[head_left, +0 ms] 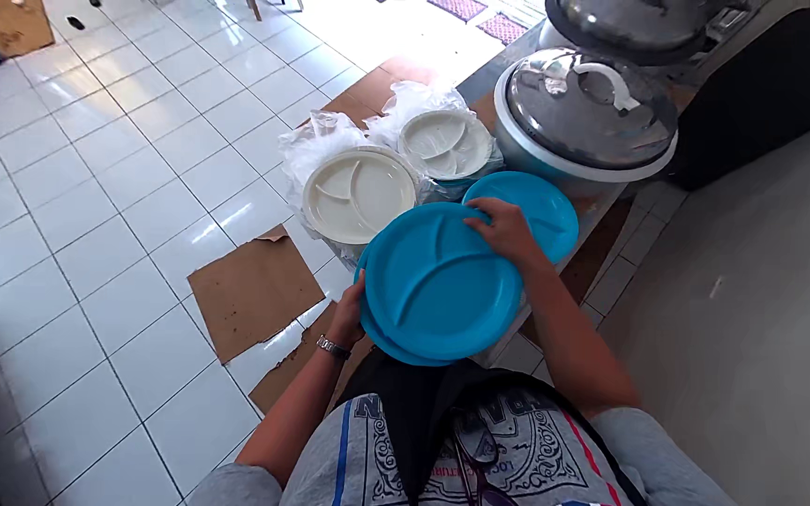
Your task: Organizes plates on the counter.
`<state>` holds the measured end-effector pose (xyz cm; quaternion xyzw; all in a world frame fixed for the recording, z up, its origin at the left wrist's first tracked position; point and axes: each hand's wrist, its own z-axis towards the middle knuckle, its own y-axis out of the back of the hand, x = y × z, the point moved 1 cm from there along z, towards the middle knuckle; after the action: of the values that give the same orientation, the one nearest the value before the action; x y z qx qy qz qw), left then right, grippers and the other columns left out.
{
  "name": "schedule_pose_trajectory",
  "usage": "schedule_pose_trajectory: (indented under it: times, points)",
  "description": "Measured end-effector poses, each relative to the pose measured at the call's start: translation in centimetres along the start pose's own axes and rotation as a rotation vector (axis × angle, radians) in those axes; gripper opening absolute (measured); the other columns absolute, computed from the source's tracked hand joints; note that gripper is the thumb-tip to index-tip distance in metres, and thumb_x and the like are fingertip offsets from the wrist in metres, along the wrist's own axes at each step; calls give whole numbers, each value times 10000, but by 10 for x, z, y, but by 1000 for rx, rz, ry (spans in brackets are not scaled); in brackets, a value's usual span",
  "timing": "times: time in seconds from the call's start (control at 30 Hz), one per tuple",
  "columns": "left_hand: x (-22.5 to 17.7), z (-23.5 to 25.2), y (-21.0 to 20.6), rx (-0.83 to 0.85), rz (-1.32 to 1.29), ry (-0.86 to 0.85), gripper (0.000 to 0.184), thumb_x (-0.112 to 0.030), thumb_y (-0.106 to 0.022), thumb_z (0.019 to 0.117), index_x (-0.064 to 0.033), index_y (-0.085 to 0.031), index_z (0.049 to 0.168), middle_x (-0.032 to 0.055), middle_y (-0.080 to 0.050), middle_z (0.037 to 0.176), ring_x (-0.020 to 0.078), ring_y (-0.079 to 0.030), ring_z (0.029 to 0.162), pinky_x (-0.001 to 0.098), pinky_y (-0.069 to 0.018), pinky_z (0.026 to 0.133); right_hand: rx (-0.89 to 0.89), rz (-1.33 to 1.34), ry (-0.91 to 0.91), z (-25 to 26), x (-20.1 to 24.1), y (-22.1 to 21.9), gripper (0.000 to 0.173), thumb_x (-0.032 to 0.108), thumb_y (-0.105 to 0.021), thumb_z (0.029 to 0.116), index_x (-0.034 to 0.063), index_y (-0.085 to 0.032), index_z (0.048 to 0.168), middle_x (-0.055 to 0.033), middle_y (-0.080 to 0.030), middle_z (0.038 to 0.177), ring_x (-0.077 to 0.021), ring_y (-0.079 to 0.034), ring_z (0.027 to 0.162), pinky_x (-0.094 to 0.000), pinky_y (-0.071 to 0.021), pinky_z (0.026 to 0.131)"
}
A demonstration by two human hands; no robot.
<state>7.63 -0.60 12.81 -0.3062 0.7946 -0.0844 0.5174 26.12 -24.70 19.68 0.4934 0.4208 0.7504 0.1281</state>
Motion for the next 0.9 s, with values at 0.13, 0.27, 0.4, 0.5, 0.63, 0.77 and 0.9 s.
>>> schedule_pose_trajectory:
  times: [0.13,0.27,0.4,0.5,0.63,0.77,0.9]
  points:
    - [5,-11,0,19,-66,-21,546,-297,-51,1118,-129,-568,1072,-1,-723,848,79,-705,807,268,-598,733,358,69,-230,11,7,-19,481,267,-724,977,33,-598,1379,-261,-655,1261,-414,-626,1190,-612,-465,1036]
    - [2,-12,15,137,-92,52,799,-725,-240,999,-59,-597,1257,77,-750,1041,161,-726,979,354,-609,854,426,82,-240,14,6,-30,402,240,-727,975,16,-650,1299,-249,-685,1197,-395,-656,1137,-617,-478,1014]
    - [-2,-18,8,-12,111,95,219,-27,-481,1024,1,-515,1238,101,-721,967,180,-733,855,351,-628,775,393,-69,-325,16,22,-32,406,387,-749,946,56,-701,1175,-209,-702,1113,-398,-662,1080,-644,-498,903]
    - [-1,-19,7,-96,144,75,219,79,-523,977,22,-529,1188,103,-730,910,177,-739,788,339,-636,722,217,4,-351,8,19,-22,496,451,-719,955,34,-677,1221,-217,-710,998,-400,-681,942,-630,-517,841]
    - [6,-28,24,-227,59,55,234,50,-510,999,22,-510,1232,114,-728,928,177,-739,795,339,-635,715,-231,-62,-684,-29,-51,24,800,621,-638,941,-91,-582,1300,-365,-642,1158,-550,-627,1085,-723,-480,904]
    - [12,-35,43,-330,-37,42,224,1,-478,1022,4,-503,1244,122,-722,953,178,-739,818,347,-632,727,-153,-193,-1086,-69,-127,42,856,566,-729,906,-141,-529,1346,-359,-582,1329,-489,-568,1266,-635,-442,1047]
    - [3,-36,40,-369,-94,22,240,-156,-383,1101,-27,-549,1216,105,-725,933,161,-737,818,329,-628,714,-148,-218,-1092,-68,-118,42,516,350,-663,1002,-116,-625,1221,-336,-630,1256,-460,-610,1214,-616,-462,1015]
